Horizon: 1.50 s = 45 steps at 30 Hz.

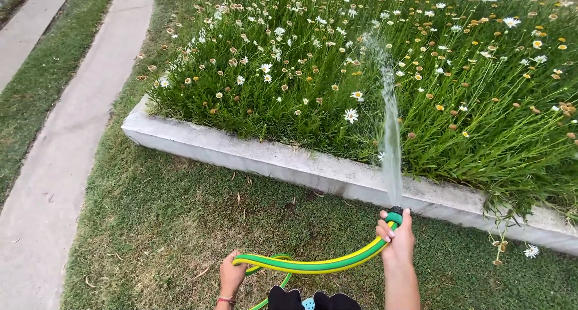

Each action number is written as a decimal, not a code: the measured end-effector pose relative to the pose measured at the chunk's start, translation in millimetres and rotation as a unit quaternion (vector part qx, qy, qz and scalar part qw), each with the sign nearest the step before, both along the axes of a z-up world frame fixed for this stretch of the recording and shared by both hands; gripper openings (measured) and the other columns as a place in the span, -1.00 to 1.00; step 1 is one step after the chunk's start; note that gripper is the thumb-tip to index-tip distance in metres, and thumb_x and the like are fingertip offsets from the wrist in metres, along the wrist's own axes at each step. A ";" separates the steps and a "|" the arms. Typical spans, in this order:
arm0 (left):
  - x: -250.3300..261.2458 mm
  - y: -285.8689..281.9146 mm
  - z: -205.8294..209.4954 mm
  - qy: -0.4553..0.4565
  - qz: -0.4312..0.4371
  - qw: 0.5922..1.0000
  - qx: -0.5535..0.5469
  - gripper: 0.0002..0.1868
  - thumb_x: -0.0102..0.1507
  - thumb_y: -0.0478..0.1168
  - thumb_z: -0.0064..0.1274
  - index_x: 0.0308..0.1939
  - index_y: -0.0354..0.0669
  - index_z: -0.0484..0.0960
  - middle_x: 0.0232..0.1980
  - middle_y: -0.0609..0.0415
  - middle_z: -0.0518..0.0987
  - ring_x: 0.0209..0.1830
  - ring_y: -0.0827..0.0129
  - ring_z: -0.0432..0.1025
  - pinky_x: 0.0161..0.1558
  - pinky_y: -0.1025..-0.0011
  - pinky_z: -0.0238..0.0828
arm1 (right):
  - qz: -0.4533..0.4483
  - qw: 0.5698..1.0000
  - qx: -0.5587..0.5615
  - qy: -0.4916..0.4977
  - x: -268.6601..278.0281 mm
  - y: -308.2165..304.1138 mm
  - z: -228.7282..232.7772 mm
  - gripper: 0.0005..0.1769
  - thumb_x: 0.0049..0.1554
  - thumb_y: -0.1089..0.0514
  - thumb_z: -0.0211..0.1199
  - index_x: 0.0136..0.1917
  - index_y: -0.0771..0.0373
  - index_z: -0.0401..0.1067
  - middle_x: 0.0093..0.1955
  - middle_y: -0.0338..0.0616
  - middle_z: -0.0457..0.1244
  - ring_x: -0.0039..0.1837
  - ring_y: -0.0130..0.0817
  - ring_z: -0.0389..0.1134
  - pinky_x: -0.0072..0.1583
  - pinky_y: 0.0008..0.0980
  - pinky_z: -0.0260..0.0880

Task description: Watering a raised bed of flowers using a garden hose in a backyard setting.

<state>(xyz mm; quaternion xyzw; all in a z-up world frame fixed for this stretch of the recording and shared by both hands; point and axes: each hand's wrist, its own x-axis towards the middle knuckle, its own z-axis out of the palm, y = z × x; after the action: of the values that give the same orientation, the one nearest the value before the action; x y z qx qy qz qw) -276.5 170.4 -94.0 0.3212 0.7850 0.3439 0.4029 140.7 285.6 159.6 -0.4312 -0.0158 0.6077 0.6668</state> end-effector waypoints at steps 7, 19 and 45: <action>5.9 4.1 4.2 0.021 -0.008 1.000 -0.021 -0.74 0.34 -0.31 0.10 -0.46 0.03 0.54 -0.52 0.25 0.47 -0.59 0.57 0.18 -0.57 0.61 0.10 | -0.026 0.998 0.043 -0.037 4.5 -6.2 14.4 -0.54 0.49 -0.21 -0.13 0.04 0.23 0.16 -0.20 -0.18 0.19 -0.49 -0.70 -0.11 -0.50 -0.68 -0.17; 60.2 41.7 16.9 0.010 -0.085 0.996 -0.004 -0.75 0.27 -0.41 0.12 -0.48 -0.05 0.52 -0.51 0.20 0.45 -0.58 0.56 0.21 -0.54 0.60 0.24 | -0.201 0.978 0.048 0.019 90.9 -31.0 -18.6 -0.53 0.47 -0.26 -0.09 0.04 0.20 0.11 -0.18 -0.19 0.17 -0.47 -0.69 -0.10 -0.51 -0.67 -0.18; 192.5 21.0 37.0 0.051 -0.214 0.974 -0.047 -0.73 0.32 -0.27 0.22 -0.46 -0.01 0.53 -0.51 0.24 0.48 -0.59 0.59 0.23 -0.55 0.64 0.21 | -0.245 0.969 0.002 -0.028 233.7 -110.0 -1.8 -0.54 0.48 -0.26 -0.11 0.06 0.19 0.12 -0.21 -0.24 0.18 -0.49 -0.70 -0.11 -0.49 -0.67 -0.18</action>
<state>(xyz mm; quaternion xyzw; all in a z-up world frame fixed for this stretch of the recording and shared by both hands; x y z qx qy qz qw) -84.0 191.4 -57.0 0.4792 0.7330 0.1957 0.4413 374.4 175.5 157.8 -0.4371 0.0703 0.4131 0.7958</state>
